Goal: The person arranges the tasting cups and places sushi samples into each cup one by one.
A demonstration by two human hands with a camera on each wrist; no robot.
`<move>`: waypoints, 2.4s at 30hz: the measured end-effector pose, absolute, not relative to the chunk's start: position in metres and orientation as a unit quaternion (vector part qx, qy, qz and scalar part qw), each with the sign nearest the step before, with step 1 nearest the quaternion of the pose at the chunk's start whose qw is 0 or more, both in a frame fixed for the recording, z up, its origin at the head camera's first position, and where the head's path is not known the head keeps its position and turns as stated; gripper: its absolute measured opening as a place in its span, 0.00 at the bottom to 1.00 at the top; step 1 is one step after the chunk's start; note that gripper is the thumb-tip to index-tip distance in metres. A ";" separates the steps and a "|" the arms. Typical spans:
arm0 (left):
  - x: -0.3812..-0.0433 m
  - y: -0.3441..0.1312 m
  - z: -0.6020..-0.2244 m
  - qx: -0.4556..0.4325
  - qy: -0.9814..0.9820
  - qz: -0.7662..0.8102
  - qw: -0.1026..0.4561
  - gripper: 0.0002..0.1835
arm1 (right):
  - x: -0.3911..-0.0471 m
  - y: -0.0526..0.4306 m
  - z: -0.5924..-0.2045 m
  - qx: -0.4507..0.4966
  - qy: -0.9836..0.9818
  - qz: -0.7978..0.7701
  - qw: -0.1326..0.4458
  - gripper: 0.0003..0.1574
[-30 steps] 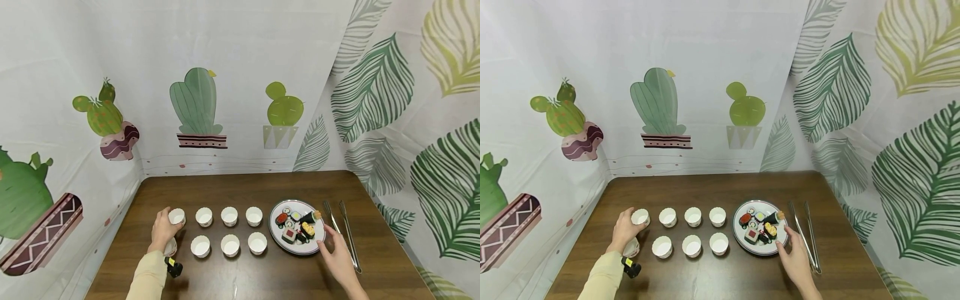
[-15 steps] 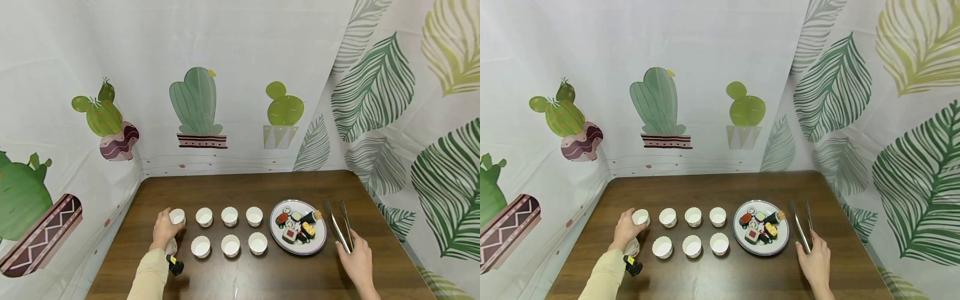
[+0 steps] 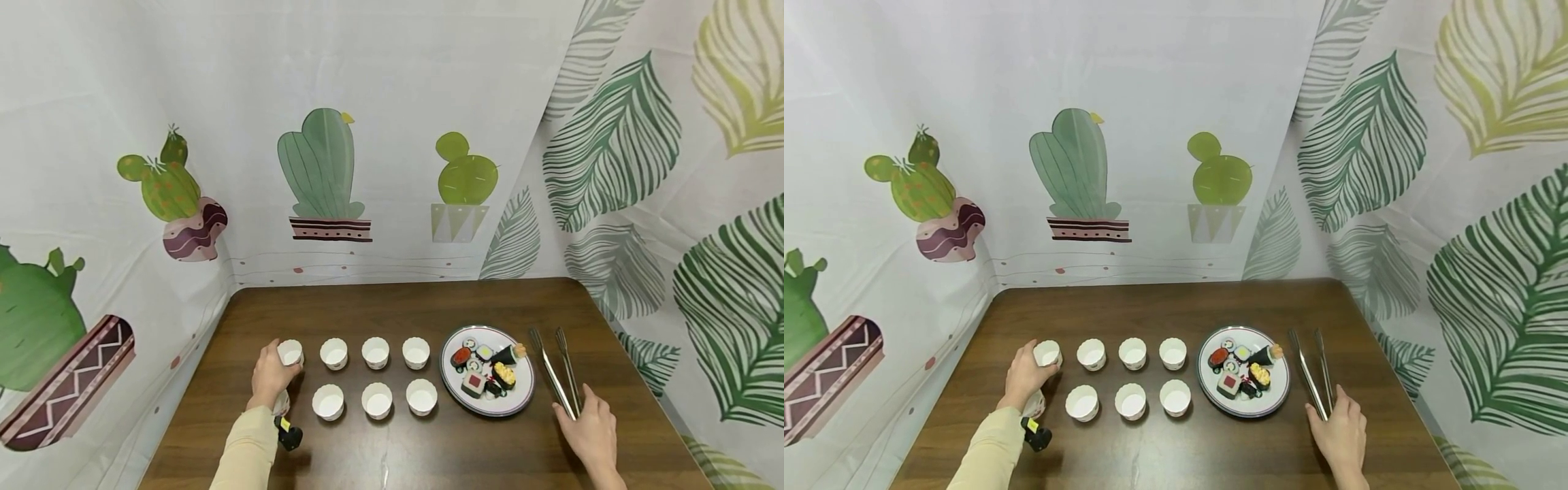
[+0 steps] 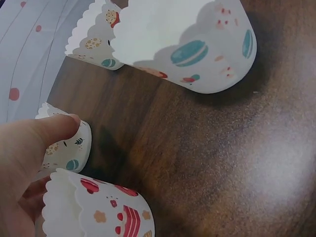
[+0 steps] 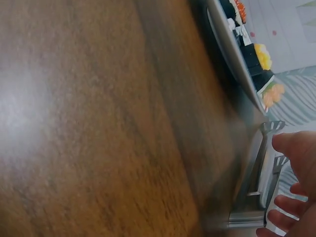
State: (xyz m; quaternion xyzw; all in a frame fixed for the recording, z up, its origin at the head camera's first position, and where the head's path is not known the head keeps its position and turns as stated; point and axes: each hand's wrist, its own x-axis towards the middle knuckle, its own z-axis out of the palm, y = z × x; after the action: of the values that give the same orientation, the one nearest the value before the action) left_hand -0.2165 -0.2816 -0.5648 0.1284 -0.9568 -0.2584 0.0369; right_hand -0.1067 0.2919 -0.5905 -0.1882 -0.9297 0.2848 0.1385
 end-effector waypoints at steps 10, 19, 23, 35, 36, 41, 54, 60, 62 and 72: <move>-0.215 -0.282 -0.569 0.131 -0.956 -0.257 0.042 0.45 | -0.110 0.296 -0.598 -0.206 -0.938 0.260 0.101 0.47; -0.216 -0.283 -0.570 0.128 -0.956 -0.259 0.047 0.44 | -0.112 0.293 -0.598 -0.218 -0.940 0.234 0.121 0.42; -0.217 -0.283 -0.572 0.131 -0.955 -0.260 0.049 0.43 | -0.113 0.293 -0.604 -0.214 -0.939 0.223 0.150 0.40; -0.217 -0.281 -0.571 0.129 -0.955 -0.261 0.059 0.41 | -0.116 0.293 -0.608 -0.211 -0.937 0.229 0.158 0.34; -0.217 -0.281 -0.571 0.129 -0.955 -0.261 0.060 0.40 | -0.116 0.293 -0.608 -0.211 -0.936 0.232 0.158 0.34; -0.218 -0.280 -0.572 0.128 -0.953 -0.265 0.064 0.38 | -0.116 0.293 -0.606 -0.218 -0.934 0.245 0.140 0.33; -0.219 -0.281 -0.575 0.122 -0.953 -0.270 0.063 0.38 | -0.119 0.301 -0.597 -0.236 -0.934 0.249 0.102 0.30; -0.218 -0.281 -0.574 0.121 -0.953 -0.269 0.065 0.38 | -0.118 0.301 -0.593 -0.237 -0.936 0.244 0.090 0.31; -0.218 -0.281 -0.574 0.120 -0.953 -0.270 0.067 0.38 | -0.118 0.301 -0.593 -0.236 -0.936 0.243 0.097 0.31; -0.218 -0.280 -0.573 0.118 -0.952 -0.275 0.069 0.37 | -0.118 0.304 -0.598 -0.212 -0.933 0.230 0.175 0.31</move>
State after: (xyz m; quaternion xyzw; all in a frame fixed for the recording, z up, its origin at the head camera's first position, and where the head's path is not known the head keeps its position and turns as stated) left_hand -0.2185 -0.2802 -0.5731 0.1179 -0.9518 -0.2747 0.0687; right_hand -0.1177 0.3035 -0.5978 -0.2121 -0.9334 0.2302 0.1754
